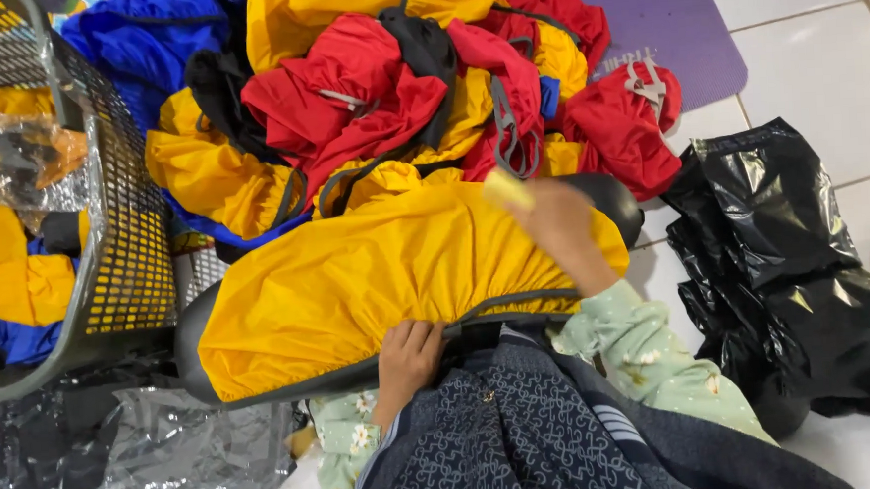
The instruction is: The person wipes a yellow garment with a sponge, folds it, and places it into a clear plastic bag. They then put the bag into a black plastic bag and seal it. Finally, they use scissors to cut a black strap on another yellow garment.
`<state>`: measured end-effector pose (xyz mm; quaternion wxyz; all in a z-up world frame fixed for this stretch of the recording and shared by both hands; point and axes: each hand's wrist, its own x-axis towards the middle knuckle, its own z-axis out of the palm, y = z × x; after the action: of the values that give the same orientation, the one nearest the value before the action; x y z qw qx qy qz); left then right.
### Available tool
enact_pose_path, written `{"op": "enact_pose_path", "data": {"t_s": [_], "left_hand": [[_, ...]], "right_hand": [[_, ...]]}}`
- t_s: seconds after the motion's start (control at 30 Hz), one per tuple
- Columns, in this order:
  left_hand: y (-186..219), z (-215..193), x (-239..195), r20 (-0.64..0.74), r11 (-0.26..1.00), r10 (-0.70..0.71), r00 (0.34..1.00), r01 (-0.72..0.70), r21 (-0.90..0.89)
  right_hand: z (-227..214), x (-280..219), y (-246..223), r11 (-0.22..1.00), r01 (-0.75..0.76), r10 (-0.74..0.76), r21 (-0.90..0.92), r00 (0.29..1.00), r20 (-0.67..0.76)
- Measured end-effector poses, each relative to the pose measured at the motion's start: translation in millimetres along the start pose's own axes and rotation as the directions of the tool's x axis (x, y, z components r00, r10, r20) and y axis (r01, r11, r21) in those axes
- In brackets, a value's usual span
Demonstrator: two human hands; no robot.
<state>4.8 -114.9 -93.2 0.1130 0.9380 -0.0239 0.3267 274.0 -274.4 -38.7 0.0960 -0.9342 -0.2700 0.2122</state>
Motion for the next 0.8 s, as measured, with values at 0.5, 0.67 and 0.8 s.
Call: {"op": "enact_pose_path", "data": {"t_s": [0.5, 0.67, 0.8], "left_hand": [[31.2, 13.2, 39.3, 0.093, 0.986, 0.099, 0.991, -0.085, -0.143], [53.2, 30.8, 60.1, 0.062, 0.972, 0.146, 0.987, -0.131, -0.197], [50.9, 43.9, 61.1, 0.101, 0.965, 0.17, 0.98, -0.145, -0.22]], "right_hand": [[-16.3, -33.2, 83.7, 0.964, -0.243, 0.181, -0.11, 0.898, -0.4], [-0.1, -92.4, 21.4, 0.985, 0.133, -0.135, 0.113, 0.991, 0.009], [3.4, -84.8, 79.1, 0.987, -0.06, 0.064, 0.148, 0.998, -0.022]]}}
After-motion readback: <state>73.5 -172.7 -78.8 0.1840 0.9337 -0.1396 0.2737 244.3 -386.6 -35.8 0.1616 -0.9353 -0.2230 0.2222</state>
